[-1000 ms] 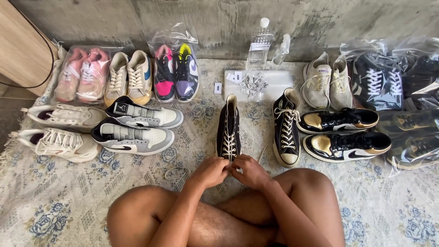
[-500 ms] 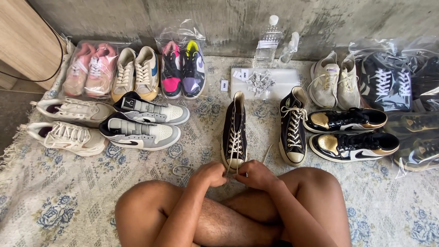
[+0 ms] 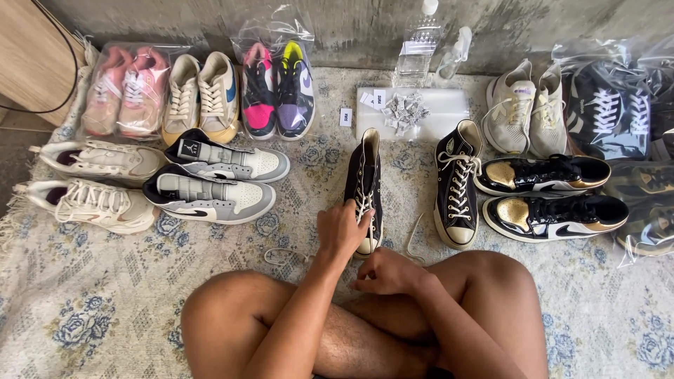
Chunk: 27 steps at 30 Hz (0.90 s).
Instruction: The person sits on a rug surrounded by various shoes and laces a pair of black high-top sneakers. They thread the laces through the eyelets, pull them tight, and tie a knot, occasionally adjusting the tongue and the shoe's position.
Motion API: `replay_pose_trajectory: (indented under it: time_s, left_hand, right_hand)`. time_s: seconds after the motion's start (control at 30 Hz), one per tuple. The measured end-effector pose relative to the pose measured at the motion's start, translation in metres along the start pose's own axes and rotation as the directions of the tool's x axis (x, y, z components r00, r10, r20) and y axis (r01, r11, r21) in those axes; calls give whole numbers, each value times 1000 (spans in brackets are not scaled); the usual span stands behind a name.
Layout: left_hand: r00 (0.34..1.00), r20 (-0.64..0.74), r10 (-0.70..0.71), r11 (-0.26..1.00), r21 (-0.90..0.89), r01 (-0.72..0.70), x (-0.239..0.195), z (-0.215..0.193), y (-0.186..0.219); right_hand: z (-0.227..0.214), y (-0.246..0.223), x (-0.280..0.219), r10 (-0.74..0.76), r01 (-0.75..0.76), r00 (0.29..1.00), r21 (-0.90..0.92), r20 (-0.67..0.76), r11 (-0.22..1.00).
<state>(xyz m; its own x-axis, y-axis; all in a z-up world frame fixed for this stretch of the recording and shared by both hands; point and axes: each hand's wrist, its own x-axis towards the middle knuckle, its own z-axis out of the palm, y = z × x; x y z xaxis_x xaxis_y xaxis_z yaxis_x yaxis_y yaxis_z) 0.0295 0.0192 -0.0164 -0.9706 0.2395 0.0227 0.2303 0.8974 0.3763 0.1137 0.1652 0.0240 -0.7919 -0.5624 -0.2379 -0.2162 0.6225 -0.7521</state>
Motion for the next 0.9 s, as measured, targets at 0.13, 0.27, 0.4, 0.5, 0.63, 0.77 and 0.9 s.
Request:
replay_pose_trajectory:
  time_s: [0.13,0.27,0.4,0.5,0.63,0.77,0.9]
  left_hand:
    - [994,-102,30,998,52,-25,16,0,15]
    - [963,-262,63,996,82,-43,28,14,10]
    - [950,-308,45,999,37,-36,31,25,3]
    - [964,-265,8,999,-32,-17,30,26,0]
    - [986,-128,-107,987,-131,91,25,11,7]
    - [977,-12,-215,943,-262,205,26,-1,12]
    - [956,79,-281,899,-327,291,29,10,2]
  right_hand:
    - [-5,4,6,24,-25,999,44,27,999]
    - [-9,16,10,33,-33,999,72,3,997]
    - [-8,19,16,40,-40,999,49,4,998]
    - [-9,17,22,27,-28,1000,38,14,999]
    - [-3,25,28,27,-27,999,2,20,1000]
    - [-1,30,28,34,-34,999,-5,22,999]
    - [3,34,29,49,-49,999,6,1,999]
